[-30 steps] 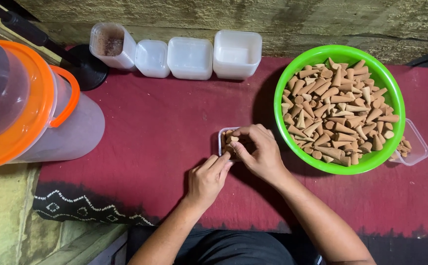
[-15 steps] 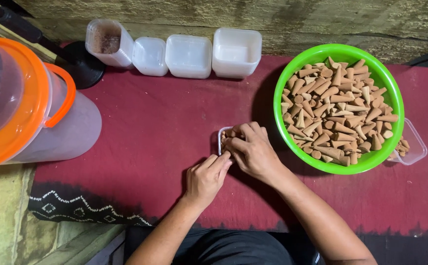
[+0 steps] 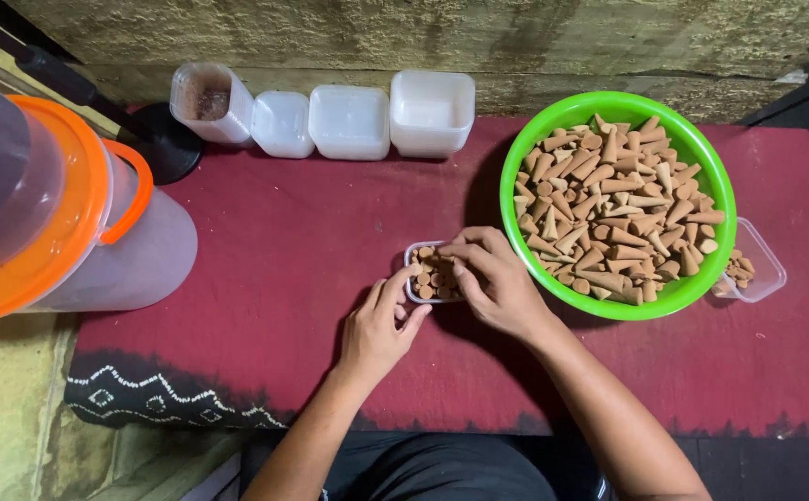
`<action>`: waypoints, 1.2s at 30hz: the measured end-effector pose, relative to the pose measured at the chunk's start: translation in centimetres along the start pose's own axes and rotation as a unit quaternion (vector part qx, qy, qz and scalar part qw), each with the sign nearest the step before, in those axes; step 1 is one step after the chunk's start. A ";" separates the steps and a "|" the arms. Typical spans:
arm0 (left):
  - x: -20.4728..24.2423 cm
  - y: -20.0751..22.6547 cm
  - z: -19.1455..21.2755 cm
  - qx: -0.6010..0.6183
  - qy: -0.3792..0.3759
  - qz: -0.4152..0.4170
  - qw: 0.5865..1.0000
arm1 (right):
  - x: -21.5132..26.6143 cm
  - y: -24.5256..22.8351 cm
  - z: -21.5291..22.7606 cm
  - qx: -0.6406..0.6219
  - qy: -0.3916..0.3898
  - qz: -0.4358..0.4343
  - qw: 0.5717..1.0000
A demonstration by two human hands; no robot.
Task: The person transfers small brown corks from a green bowl into a small clear plastic container, arranging them by hand. The person repeatedly scoops corks and places them into the container, filling it gradually.
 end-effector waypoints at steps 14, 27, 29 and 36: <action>0.1 -1.0 -0.9 -0.181 -0.030 -0.105 0.977 | 3.3 -1.8 -1.9 0.084 0.004 0.122 0.989; -2.5 1.1 1.2 -0.051 -0.233 0.015 0.971 | 2.7 -4.2 12.2 0.070 0.010 0.053 0.996; -3.1 2.3 1.3 -0.074 -0.215 -0.032 0.973 | 3.0 -2.8 14.0 0.125 0.027 0.047 0.991; -2.3 2.2 -3.0 -0.132 -0.170 -0.219 0.952 | 5.3 -3.7 15.4 0.086 0.106 0.015 0.991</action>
Point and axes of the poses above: each hand's wrist, its own x-axis away from the middle knuckle, its own z-axis out of the back of the hand, y = z × x, the point moved 8 cm from there along -x, towards the middle knuckle, and after that the axes turned 2 degrees about x, right-handed, at the moved point
